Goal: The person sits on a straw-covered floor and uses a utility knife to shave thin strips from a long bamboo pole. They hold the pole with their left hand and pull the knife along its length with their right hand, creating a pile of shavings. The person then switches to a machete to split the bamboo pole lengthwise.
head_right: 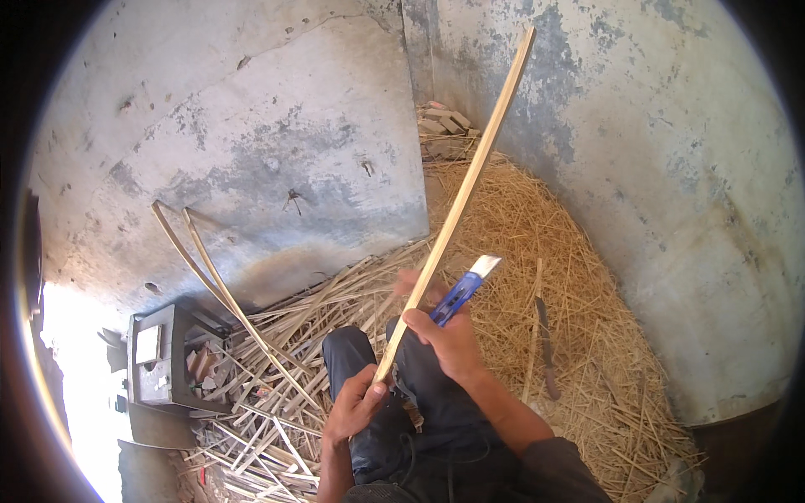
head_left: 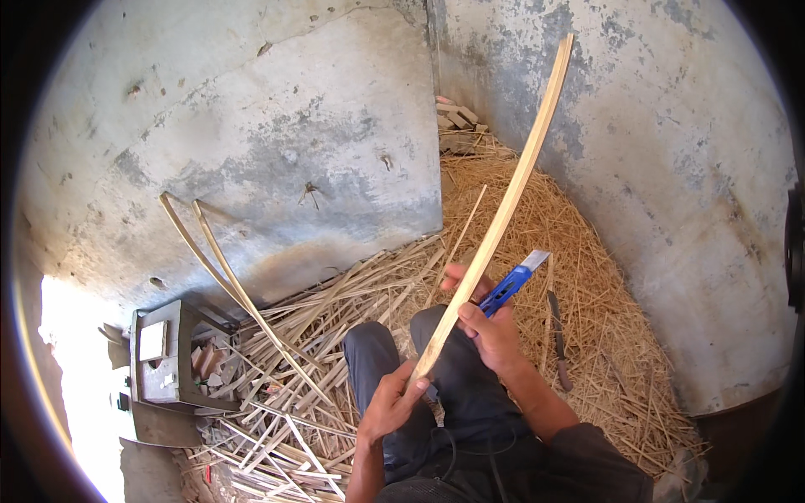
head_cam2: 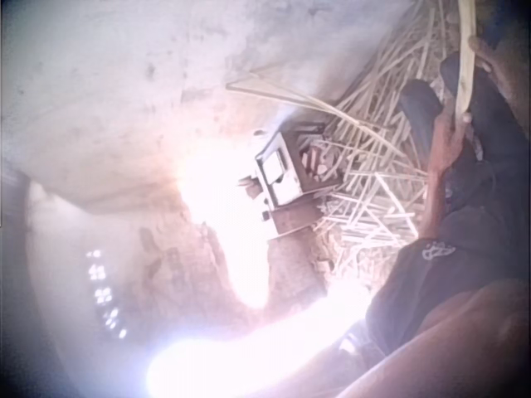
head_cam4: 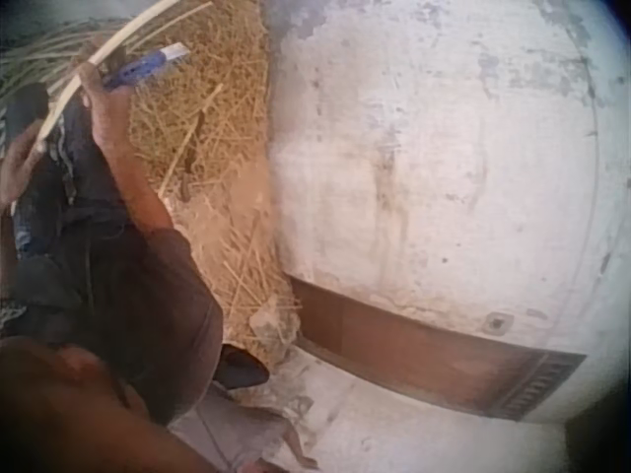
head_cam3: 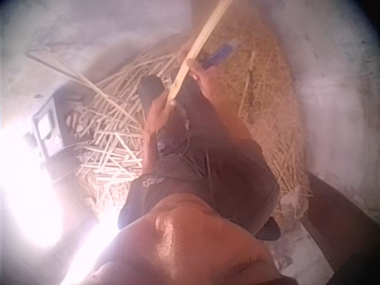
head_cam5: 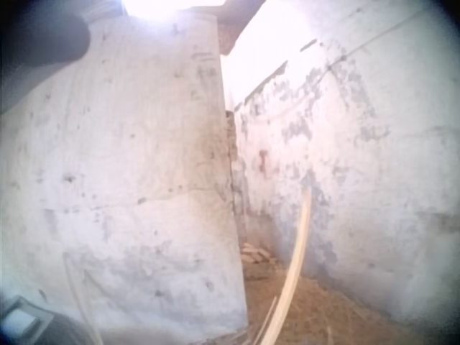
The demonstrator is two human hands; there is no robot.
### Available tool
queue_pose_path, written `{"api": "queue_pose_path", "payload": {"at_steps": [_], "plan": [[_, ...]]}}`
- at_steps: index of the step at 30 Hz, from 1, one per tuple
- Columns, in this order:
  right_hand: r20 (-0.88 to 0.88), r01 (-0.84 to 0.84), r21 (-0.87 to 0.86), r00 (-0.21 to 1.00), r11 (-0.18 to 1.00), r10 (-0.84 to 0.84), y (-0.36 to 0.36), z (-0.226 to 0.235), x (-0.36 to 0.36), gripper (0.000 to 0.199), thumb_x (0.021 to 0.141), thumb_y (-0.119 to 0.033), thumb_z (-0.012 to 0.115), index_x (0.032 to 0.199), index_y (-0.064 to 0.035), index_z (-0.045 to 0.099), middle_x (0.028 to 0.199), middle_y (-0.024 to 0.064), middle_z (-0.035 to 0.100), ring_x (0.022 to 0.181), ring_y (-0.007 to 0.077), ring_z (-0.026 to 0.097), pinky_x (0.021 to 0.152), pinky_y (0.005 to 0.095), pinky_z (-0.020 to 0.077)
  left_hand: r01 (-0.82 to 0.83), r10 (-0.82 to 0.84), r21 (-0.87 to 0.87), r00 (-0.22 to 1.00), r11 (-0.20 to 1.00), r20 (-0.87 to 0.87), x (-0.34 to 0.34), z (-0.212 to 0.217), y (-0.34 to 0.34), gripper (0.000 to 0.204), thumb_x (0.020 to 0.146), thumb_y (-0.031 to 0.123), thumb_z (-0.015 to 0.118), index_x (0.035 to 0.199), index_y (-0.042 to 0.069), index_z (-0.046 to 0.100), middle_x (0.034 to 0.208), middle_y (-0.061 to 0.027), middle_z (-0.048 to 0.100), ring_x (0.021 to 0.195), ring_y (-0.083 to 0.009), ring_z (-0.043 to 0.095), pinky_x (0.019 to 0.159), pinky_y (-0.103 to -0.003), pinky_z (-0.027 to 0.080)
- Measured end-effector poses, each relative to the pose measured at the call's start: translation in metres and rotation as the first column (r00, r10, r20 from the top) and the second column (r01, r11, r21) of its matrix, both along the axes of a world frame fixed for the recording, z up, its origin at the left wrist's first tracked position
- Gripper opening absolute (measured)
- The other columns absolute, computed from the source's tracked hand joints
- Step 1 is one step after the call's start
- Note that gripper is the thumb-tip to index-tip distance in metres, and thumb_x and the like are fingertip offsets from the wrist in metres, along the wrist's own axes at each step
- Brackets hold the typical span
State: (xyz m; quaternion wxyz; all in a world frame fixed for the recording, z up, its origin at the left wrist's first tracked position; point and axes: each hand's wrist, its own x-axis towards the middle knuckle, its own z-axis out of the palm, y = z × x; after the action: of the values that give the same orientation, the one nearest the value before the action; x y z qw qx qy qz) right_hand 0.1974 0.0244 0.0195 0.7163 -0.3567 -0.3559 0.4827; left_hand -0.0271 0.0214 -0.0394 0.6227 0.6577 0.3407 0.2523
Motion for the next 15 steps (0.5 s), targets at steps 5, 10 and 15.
{"api": "queue_pose_path", "payload": {"at_steps": [5, 10, 15], "plan": [[0.225, 0.122, 0.039, 0.966, 0.992, -0.127, -0.012, -0.022, 0.043, 0.064, 0.109, -0.054, 0.044, 0.14, -0.0002, 0.059, 0.103, 0.0055, 0.065, 0.071, 0.0071, 0.046, 0.066, 0.0239, 0.0385, 0.108, -0.076, -0.248, 0.988, 0.963, 0.137, 0.003, 0.023, -0.004, 0.039, 0.113, 0.041, 0.052, 0.109, 0.003, 0.059, 0.076, 0.0033, 0.045, 0.063, -0.0057, 0.038, 0.054, -0.024, 0.032], [0.373, 0.177, -0.049, 0.916, 0.983, -0.146, -0.026, -0.025, 0.054, 0.038, 0.11, -0.037, 0.054, 0.124, -0.0027, 0.061, 0.089, 0.0026, 0.06, 0.075, 0.0089, 0.047, 0.073, 0.0269, 0.043, 0.18, -0.087, -0.4, 0.967, 0.898, 0.241, 0.005, 0.027, -0.002, 0.047, 0.113, 0.051, 0.046, 0.109, 0.004, 0.055, 0.075, 0.0038, 0.038, 0.061, -0.0056, 0.032, 0.051, -0.022, 0.028], [0.446, 0.059, -0.188, 0.895, 0.98, 0.031, -0.054, -0.011, 0.064, 0.024, 0.105, -0.022, 0.066, 0.118, -0.0037, 0.059, 0.088, 0.0048, 0.061, 0.075, 0.0098, 0.057, 0.067, 0.0319, 0.0481, 0.157, -0.07, -0.367, 0.969, 0.917, 0.237, 0.008, 0.033, -0.002, 0.045, 0.113, 0.048, 0.047, 0.106, 0.005, 0.055, 0.076, 0.0032, 0.04, 0.061, -0.0049, 0.033, 0.05, -0.022, 0.028]]}}
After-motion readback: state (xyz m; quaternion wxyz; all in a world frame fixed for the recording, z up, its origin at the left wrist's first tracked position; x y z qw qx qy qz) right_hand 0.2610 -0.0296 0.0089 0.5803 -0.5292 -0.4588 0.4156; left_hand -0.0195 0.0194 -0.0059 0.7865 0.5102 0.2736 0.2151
